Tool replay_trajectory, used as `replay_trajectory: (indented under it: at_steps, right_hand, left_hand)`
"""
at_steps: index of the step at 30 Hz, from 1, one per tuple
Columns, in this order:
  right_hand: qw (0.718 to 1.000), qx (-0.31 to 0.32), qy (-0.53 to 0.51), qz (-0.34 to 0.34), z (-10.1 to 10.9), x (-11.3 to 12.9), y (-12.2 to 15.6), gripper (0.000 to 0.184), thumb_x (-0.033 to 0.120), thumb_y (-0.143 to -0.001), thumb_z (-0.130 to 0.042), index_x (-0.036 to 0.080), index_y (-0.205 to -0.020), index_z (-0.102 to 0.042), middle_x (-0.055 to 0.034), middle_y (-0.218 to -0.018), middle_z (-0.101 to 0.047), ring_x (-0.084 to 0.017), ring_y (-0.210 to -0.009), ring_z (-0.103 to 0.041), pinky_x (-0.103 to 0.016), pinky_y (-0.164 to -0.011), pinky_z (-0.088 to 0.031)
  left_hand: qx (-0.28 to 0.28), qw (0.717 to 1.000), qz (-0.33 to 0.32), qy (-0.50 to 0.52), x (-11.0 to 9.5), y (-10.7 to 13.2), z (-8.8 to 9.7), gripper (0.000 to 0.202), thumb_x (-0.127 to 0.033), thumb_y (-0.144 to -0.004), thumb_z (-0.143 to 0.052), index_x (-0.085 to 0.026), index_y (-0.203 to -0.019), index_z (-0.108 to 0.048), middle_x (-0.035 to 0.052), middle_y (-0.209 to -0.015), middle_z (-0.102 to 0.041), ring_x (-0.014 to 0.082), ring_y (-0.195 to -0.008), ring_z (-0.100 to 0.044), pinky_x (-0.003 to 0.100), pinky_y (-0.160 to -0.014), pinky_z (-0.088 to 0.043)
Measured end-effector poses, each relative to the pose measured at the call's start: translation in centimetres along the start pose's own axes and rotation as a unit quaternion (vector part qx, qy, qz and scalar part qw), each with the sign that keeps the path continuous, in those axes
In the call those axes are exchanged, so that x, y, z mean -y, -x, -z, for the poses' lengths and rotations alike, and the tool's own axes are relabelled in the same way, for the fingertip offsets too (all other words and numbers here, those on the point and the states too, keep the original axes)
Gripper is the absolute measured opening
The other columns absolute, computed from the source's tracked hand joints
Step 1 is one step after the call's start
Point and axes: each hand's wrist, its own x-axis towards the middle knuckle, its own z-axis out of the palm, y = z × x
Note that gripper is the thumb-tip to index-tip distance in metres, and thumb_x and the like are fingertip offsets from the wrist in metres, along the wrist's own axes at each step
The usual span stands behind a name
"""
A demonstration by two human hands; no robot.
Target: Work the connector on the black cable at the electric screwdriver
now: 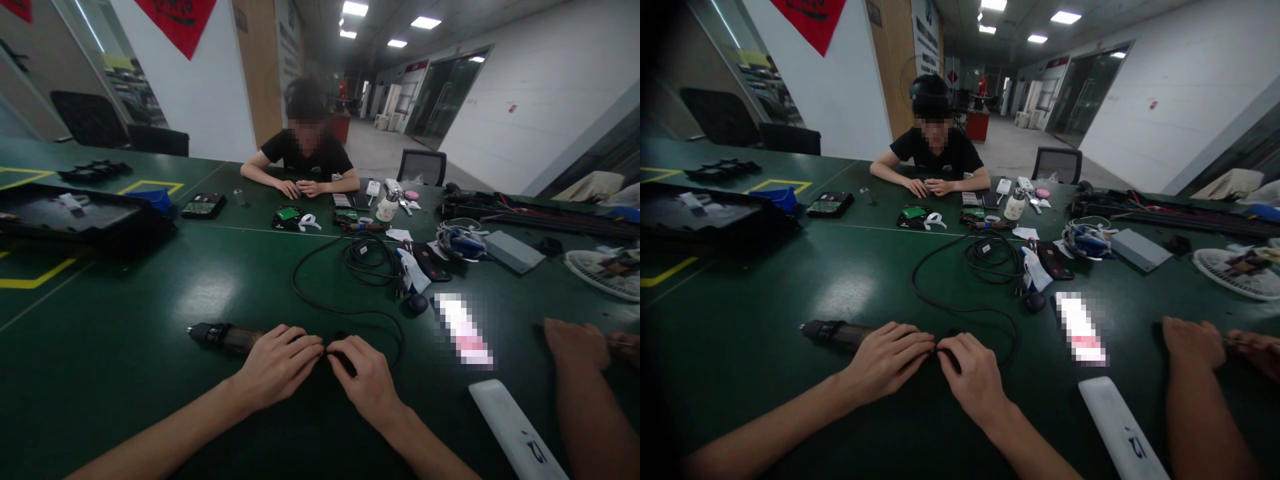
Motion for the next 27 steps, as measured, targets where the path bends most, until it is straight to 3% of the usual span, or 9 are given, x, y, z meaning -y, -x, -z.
replay_trajectory:
  at_steps: [4, 10, 14, 19, 24, 27]
  right_hand:
    - [1.0, -0.001, 0.002, 0.001, 0.1, 0.1, 0.0, 0.014, 0.021, -0.102, -0.059, 0.028, -0.111, -0.067, -0.0031, -0.106, -0.072, -0.023, -0.098, -0.069, -0.037, -0.085, -0.057]
    - [1.0, -0.011, 0.011, 0.01, 0.0, 0.0, 0.0, 0.014, 0.021, -0.102, -0.059, 0.028, -0.111, -0.069, -0.0035, -0.106, -0.073, -0.022, -0.098, -0.07, -0.036, -0.085, -0.057]
    - [1.0, -0.013, 0.006, 0.012, -0.2, 0.0, 0.1, 0.014, 0.021, -0.102, -0.059, 0.027, -0.111, -0.068, -0.0038, -0.106, -0.072, -0.023, -0.098, -0.069, -0.037, -0.086, -0.057]
    - [1.0, -0.009, 0.008, 0.009, 0.1, -0.3, 0.0, 0.013, 0.021, -0.103, -0.06, 0.026, -0.112, -0.067, -0.0036, -0.106, -0.071, -0.023, -0.098, -0.067, -0.038, -0.086, -0.056]
    - [0.999, -0.003, 0.047, 0.016, -0.3, 0.9, 0.3, 0.015, 0.02, -0.103, -0.058, 0.026, -0.113, -0.068, -0.0042, -0.107, -0.071, -0.023, -0.098, -0.066, -0.037, -0.083, -0.056]
    - [0.994, -0.01, 0.103, 0.019, 1.1, 1.5, 0.0, 0.017, 0.027, -0.102, -0.062, 0.028, -0.118, -0.069, -0.006, -0.113, -0.072, -0.025, -0.102, -0.066, -0.038, -0.082, -0.057]
  left_hand:
    - [-0.003, 0.999, 0.027, -0.017, 0.0, -0.1, -0.1, 0.018, -0.034, -0.105, -0.055, -0.024, -0.117, -0.065, 0.0026, -0.118, -0.074, 0.0209, -0.101, -0.069, 0.039, -0.084, -0.051]
    - [0.009, 1.0, -0.008, -0.006, 0.2, 0.1, 0.0, 0.027, -0.031, -0.104, -0.056, -0.026, -0.129, -0.062, 0.0024, -0.131, -0.071, 0.0217, -0.11, -0.067, 0.039, -0.087, -0.051]
    - [-0.005, 1.0, 0.01, -0.025, 0.2, 0.0, -0.2, 0.019, -0.033, -0.105, -0.056, -0.023, -0.117, -0.066, 0.0022, -0.12, -0.073, 0.0196, -0.103, -0.068, 0.037, -0.086, -0.05]
    - [-0.017, 1.0, -0.003, -0.023, 0.1, -0.1, -0.4, 0.025, -0.037, -0.104, -0.058, -0.025, -0.125, -0.066, 0.0013, -0.12, -0.073, 0.0194, -0.103, -0.067, 0.037, -0.085, -0.048]
    - [-0.03, 0.999, 0.027, -0.014, -0.1, -0.1, -0.6, 0.016, -0.035, -0.105, -0.059, -0.025, -0.112, -0.068, -0.0011, -0.112, -0.074, 0.0178, -0.096, -0.066, 0.036, -0.084, -0.045]
    - [-0.022, 0.999, 0.032, -0.023, -0.2, -0.1, -0.6, 0.015, -0.036, -0.105, -0.058, -0.024, -0.108, -0.067, -0.0002, -0.109, -0.074, 0.0185, -0.093, -0.066, 0.036, -0.083, -0.044]
